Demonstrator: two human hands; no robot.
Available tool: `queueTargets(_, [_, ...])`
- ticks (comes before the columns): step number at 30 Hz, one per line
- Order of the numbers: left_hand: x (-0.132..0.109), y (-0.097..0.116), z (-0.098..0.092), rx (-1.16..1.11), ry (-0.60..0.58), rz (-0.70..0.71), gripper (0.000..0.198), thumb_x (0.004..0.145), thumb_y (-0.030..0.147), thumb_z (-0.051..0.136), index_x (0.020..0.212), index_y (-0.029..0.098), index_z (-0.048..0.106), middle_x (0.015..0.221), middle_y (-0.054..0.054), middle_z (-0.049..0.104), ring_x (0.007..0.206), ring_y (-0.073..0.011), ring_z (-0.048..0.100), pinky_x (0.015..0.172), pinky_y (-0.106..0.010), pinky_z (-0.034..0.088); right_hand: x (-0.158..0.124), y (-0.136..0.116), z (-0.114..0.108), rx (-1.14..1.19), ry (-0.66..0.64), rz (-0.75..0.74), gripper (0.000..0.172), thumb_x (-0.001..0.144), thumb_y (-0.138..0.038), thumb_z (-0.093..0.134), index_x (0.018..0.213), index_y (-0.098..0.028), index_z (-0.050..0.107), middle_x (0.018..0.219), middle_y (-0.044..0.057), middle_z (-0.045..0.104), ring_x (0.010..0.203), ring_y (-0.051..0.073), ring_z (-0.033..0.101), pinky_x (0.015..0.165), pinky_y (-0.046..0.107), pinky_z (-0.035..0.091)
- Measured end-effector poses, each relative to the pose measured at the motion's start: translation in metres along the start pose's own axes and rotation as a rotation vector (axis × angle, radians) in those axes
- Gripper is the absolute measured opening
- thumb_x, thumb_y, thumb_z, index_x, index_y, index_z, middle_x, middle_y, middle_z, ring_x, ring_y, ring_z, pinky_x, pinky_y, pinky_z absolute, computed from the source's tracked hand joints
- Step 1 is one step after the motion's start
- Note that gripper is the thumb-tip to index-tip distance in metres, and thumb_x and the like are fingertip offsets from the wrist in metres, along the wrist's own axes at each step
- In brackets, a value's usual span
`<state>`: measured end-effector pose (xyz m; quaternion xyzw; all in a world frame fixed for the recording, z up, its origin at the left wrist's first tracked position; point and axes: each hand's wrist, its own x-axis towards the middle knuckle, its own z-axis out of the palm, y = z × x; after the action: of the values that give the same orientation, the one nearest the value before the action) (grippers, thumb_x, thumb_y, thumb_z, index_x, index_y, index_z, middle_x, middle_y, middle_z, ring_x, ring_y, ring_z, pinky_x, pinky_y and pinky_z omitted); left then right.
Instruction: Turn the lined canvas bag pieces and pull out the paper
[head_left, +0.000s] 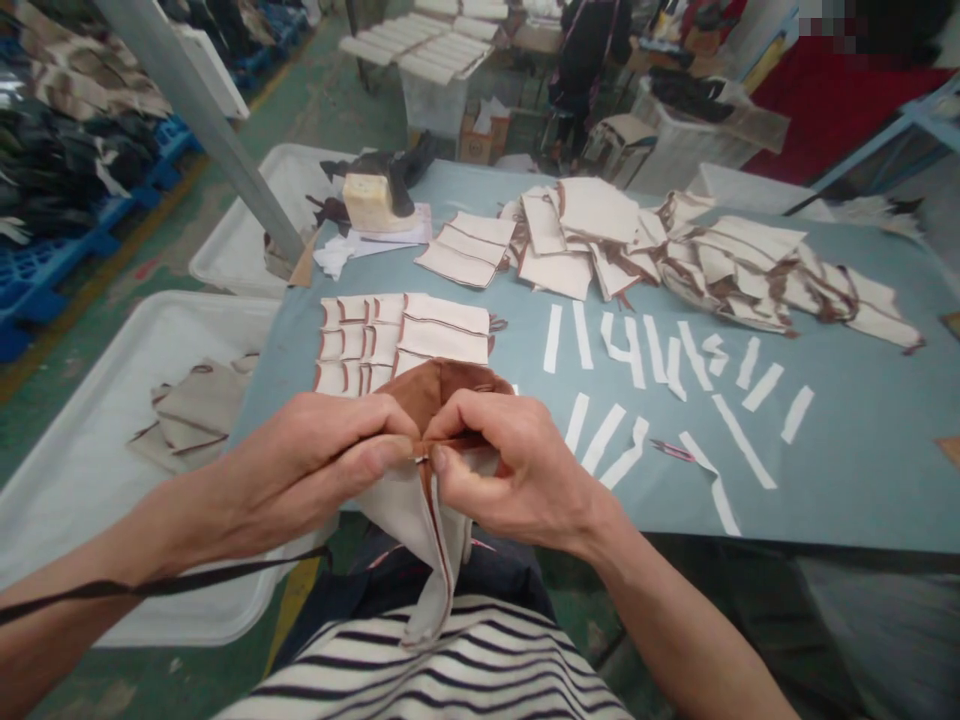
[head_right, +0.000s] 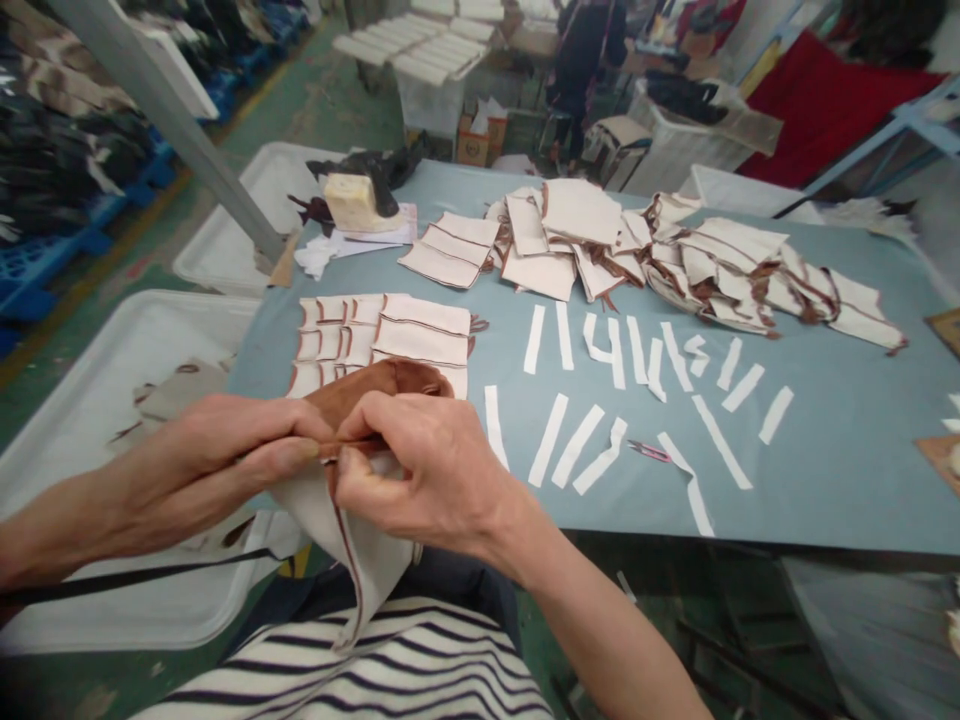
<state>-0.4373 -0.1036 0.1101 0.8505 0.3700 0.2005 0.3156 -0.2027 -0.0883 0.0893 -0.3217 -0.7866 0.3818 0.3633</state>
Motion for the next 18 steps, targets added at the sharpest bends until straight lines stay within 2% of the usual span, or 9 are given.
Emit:
queueTargets(4, [0.009, -0.005, -0.007, 0.119, -0.044, 0.079, 0.030, 0.113, 0.027, 0.047, 0.088, 0.021, 0.063, 0.071, 0.004, 0.063, 0.061, -0.0123, 0.058, 0.059, -0.023, 0.039, 0.000, 0.000, -0.005, -0.071, 0.000, -0.055, 0.012, 0.087, -0.014, 0.057, 0.084, -0.019, 0.067, 0.072, -0.002, 0.069, 0.063, 0.011, 0.057, 0.062, 0.024, 0.040])
queueTargets(8, [0.012, -0.010, -0.003, 0.190, 0.020, 0.166, 0.030, 0.112, 0.025, 0.050, 0.085, 0.020, 0.063, 0.070, 0.003, 0.061, 0.060, -0.0135, 0.056, 0.059, -0.025, 0.040, 0.001, 0.008, -0.005, 0.085, -0.051, 0.033, 0.012, 0.089, -0.013, 0.058, 0.084, -0.019, 0.068, 0.074, -0.003, 0.068, 0.064, 0.010, 0.057, 0.064, 0.024, 0.043])
queueTargets(11, [0.012, -0.013, 0.007, 0.000, 0.086, 0.113, 0.026, 0.109, 0.021, 0.053, 0.085, 0.020, 0.063, 0.067, 0.006, 0.060, 0.056, -0.0102, 0.054, 0.055, -0.022, 0.037, 0.002, 0.021, -0.002, 0.341, -0.107, 0.091, 0.012, 0.095, -0.022, 0.062, 0.086, -0.020, 0.069, 0.081, -0.001, 0.071, 0.070, 0.011, 0.060, 0.067, 0.023, 0.047])
queueTargets(14, [0.011, -0.014, 0.016, -0.250, 0.122, 0.020, 0.028, 0.108, 0.023, 0.053, 0.081, 0.019, 0.062, 0.069, 0.006, 0.061, 0.056, -0.0090, 0.053, 0.052, -0.020, 0.038, 0.002, 0.031, -0.001, 0.538, -0.146, 0.152, 0.018, 0.099, -0.034, 0.068, 0.088, -0.020, 0.070, 0.087, 0.001, 0.073, 0.075, 0.014, 0.063, 0.070, 0.025, 0.050])
queueTargets(18, [0.008, -0.013, 0.015, -0.336, 0.104, -0.015, 0.023, 0.107, 0.020, 0.055, 0.088, 0.020, 0.067, 0.076, 0.005, 0.065, 0.064, -0.0095, 0.058, 0.057, -0.017, 0.043, 0.000, 0.033, -0.010, 0.531, -0.224, 0.195, 0.023, 0.103, -0.040, 0.066, 0.099, -0.018, 0.074, 0.092, 0.004, 0.077, 0.078, 0.015, 0.064, 0.072, 0.028, 0.052])
